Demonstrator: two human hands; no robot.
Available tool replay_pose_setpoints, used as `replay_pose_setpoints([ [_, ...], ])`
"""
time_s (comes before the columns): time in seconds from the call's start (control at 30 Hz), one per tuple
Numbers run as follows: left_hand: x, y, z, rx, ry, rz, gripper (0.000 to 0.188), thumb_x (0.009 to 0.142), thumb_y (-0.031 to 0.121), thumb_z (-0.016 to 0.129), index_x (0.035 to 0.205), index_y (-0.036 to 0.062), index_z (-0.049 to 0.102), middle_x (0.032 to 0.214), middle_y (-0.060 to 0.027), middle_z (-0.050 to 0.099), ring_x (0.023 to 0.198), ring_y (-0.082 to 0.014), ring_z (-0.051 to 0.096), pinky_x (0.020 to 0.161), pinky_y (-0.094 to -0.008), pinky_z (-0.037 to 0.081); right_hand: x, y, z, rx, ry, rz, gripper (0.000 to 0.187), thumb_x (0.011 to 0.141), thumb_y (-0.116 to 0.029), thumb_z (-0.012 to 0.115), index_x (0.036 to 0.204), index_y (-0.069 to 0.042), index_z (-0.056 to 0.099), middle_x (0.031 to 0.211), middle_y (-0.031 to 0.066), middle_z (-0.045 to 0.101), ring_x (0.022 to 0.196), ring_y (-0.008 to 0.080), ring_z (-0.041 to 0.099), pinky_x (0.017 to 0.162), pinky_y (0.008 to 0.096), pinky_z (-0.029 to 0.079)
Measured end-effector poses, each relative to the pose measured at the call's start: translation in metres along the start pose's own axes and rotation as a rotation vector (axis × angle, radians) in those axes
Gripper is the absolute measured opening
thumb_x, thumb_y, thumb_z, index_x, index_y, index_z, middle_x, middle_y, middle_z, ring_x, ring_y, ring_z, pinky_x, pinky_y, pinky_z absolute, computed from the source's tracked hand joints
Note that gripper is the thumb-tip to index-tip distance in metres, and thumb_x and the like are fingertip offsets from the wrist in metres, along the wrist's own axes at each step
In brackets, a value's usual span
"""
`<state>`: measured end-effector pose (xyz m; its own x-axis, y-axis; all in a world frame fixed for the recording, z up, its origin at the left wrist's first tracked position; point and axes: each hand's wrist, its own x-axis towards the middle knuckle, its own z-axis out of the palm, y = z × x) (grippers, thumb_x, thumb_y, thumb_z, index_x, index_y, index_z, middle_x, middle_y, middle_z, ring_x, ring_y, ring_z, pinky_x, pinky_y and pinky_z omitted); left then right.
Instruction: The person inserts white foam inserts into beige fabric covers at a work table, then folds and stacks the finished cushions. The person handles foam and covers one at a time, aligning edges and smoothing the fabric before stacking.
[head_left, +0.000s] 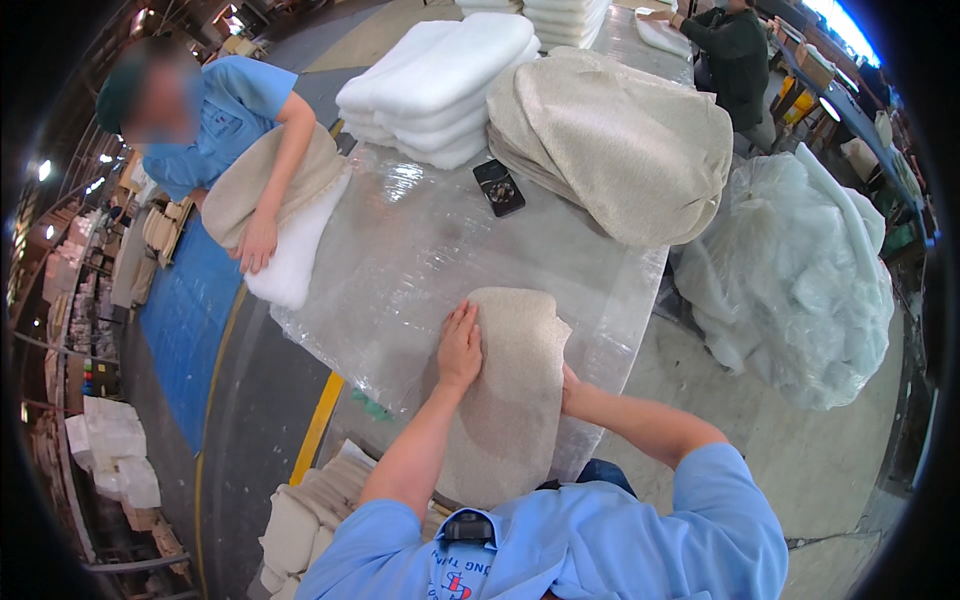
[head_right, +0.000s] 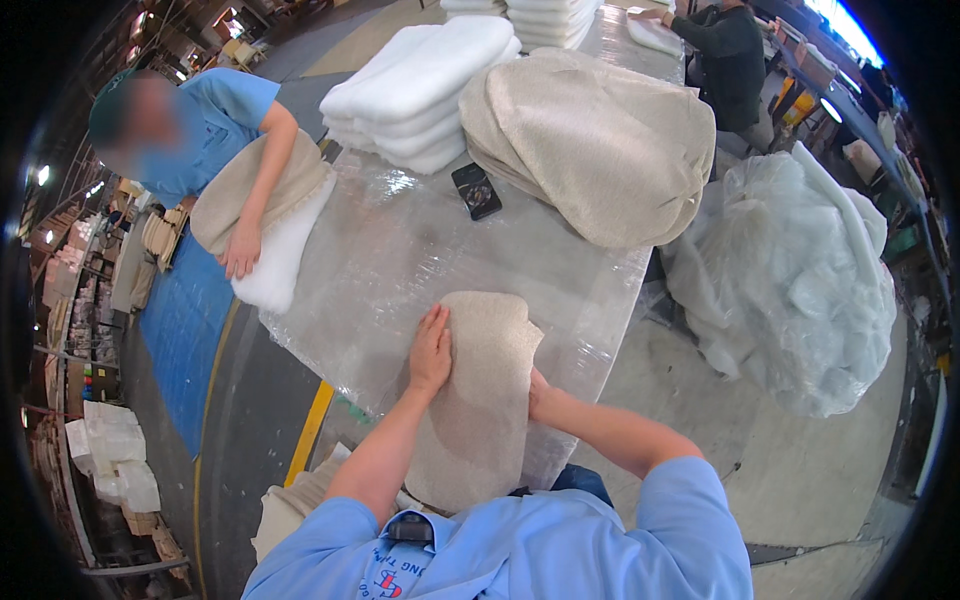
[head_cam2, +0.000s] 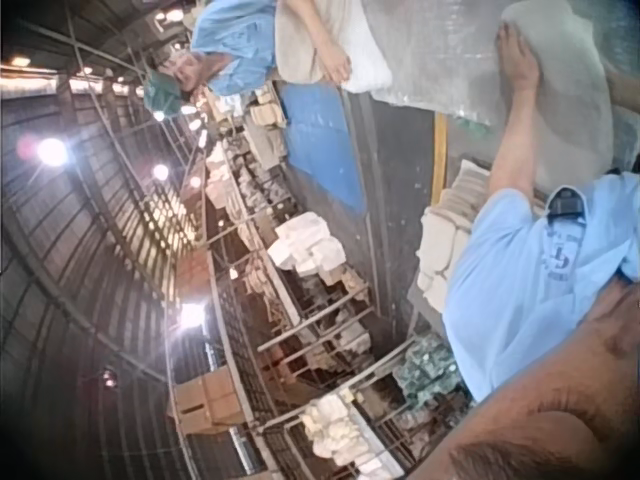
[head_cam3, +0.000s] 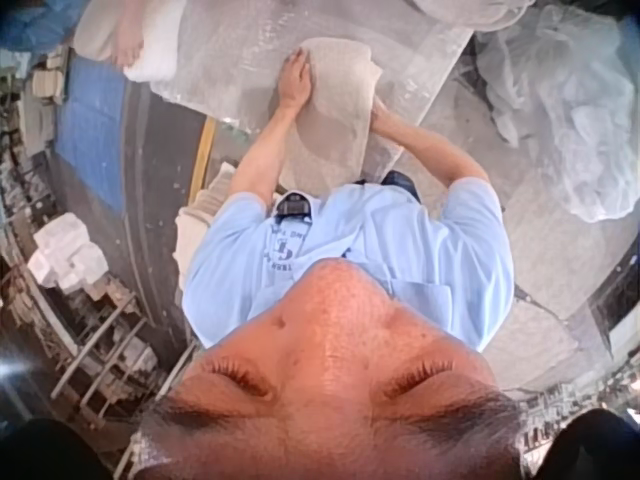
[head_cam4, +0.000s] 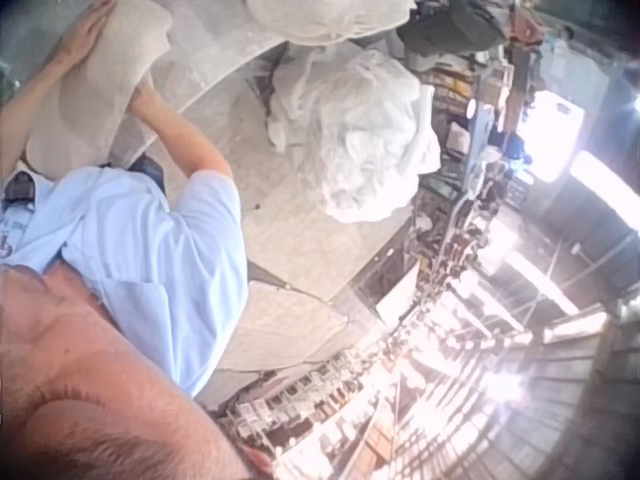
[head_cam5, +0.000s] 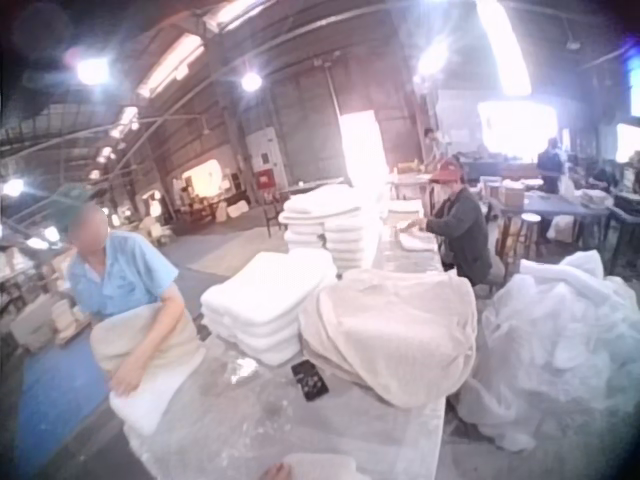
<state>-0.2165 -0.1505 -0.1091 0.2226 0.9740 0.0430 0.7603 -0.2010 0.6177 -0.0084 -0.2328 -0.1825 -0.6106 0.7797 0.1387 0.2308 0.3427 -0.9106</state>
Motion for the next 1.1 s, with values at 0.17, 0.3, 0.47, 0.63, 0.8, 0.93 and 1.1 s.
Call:
replay_pose_setpoints([
  [0.17, 0.002, 0.001, -0.001, 0.052, -0.005, 0.055, 0.049, 0.108, 0.02, 0.051, 0.156, 0.0115, 0.054, 0.166, -0.0121, 0.045, 0.152, -0.0374, 0.039, 0.127, -0.0452, 0.032, 0.039, -0.012, 0.0, -0.559, -0.018, 0.077, 0.069, 0.1, -0.054, 0.05, 0.161, -0.022, 0.048, 0.169, 0.0082, 0.04, 0.157, 0.0317, 0.03, 0.131, 0.0544, 0.017],
  [0.3, 0.005, 0.0, -0.002, -0.024, -0.002, 0.073, 0.048, 0.107, 0.018, 0.051, 0.155, 0.0106, 0.054, 0.165, -0.0126, 0.045, 0.152, -0.0359, 0.04, 0.127, -0.0447, 0.033, 0.025, -0.018, -0.012, -0.588, -0.01, 0.071, 0.068, 0.101, -0.054, 0.049, 0.16, -0.021, 0.048, 0.168, 0.0087, 0.041, 0.155, 0.0319, 0.032, 0.13, 0.0542, 0.019],
  [0.47, 0.001, -0.004, -0.003, -0.035, 0.012, 0.062, 0.048, 0.106, 0.014, 0.053, 0.154, 0.0093, 0.055, 0.164, -0.0131, 0.047, 0.151, -0.0356, 0.042, 0.126, -0.0446, 0.034, -0.004, -0.038, -0.026, -0.515, 0.0, 0.037, 0.067, 0.102, -0.054, 0.049, 0.16, -0.02, 0.049, 0.167, 0.0094, 0.043, 0.154, 0.0322, 0.035, 0.129, 0.0539, 0.021],
  [0.63, 0.003, -0.002, 0.001, -0.031, 0.061, 0.106, 0.048, 0.105, 0.013, 0.052, 0.153, 0.008, 0.055, 0.163, -0.0154, 0.047, 0.149, -0.0366, 0.044, 0.123, -0.0445, 0.037, 0.005, -0.038, -0.025, -0.459, -0.095, 0.068, 0.066, 0.103, -0.054, 0.048, 0.159, -0.018, 0.05, 0.165, 0.01, 0.045, 0.152, 0.0325, 0.038, 0.127, 0.0537, 0.024],
  [0.8, 0.007, 0.008, 0.003, -0.027, 0.045, 0.106, 0.048, 0.105, 0.012, 0.052, 0.152, 0.0067, 0.056, 0.162, -0.0173, 0.048, 0.149, -0.0374, 0.045, 0.123, -0.0447, 0.037, 0.03, -0.024, -0.016, -0.518, -0.098, 0.129, 0.065, 0.103, -0.054, 0.047, 0.158, -0.017, 0.051, 0.164, 0.0106, 0.047, 0.15, 0.0327, 0.04, 0.126, 0.0535, 0.026],
  [0.93, 0.002, 0.005, -0.001, -0.025, 0.041, 0.106, 0.048, 0.105, 0.013, 0.051, 0.153, 0.0058, 0.055, 0.163, -0.0172, 0.047, 0.149, -0.037, 0.045, 0.124, -0.0445, 0.036, 0.012, -0.031, -0.025, -0.515, -0.057, 0.11, 0.065, 0.104, -0.053, 0.047, 0.157, -0.016, 0.051, 0.163, 0.0111, 0.048, 0.148, 0.033, 0.043, 0.125, 0.0533, 0.028],
  [1.1, 0.001, 0.005, -0.002, -0.029, 0.046, 0.104, 0.049, 0.105, 0.013, 0.052, 0.153, 0.0055, 0.055, 0.163, -0.0173, 0.047, 0.148, -0.0367, 0.046, 0.125, -0.0442, 0.035, -0.02, -0.049, -0.035, -0.457, 0.0, 0.08, 0.064, 0.105, -0.053, 0.046, 0.156, -0.015, 0.052, 0.161, 0.0117, 0.05, 0.147, 0.0332, 0.045, 0.124, 0.053, 0.031],
])
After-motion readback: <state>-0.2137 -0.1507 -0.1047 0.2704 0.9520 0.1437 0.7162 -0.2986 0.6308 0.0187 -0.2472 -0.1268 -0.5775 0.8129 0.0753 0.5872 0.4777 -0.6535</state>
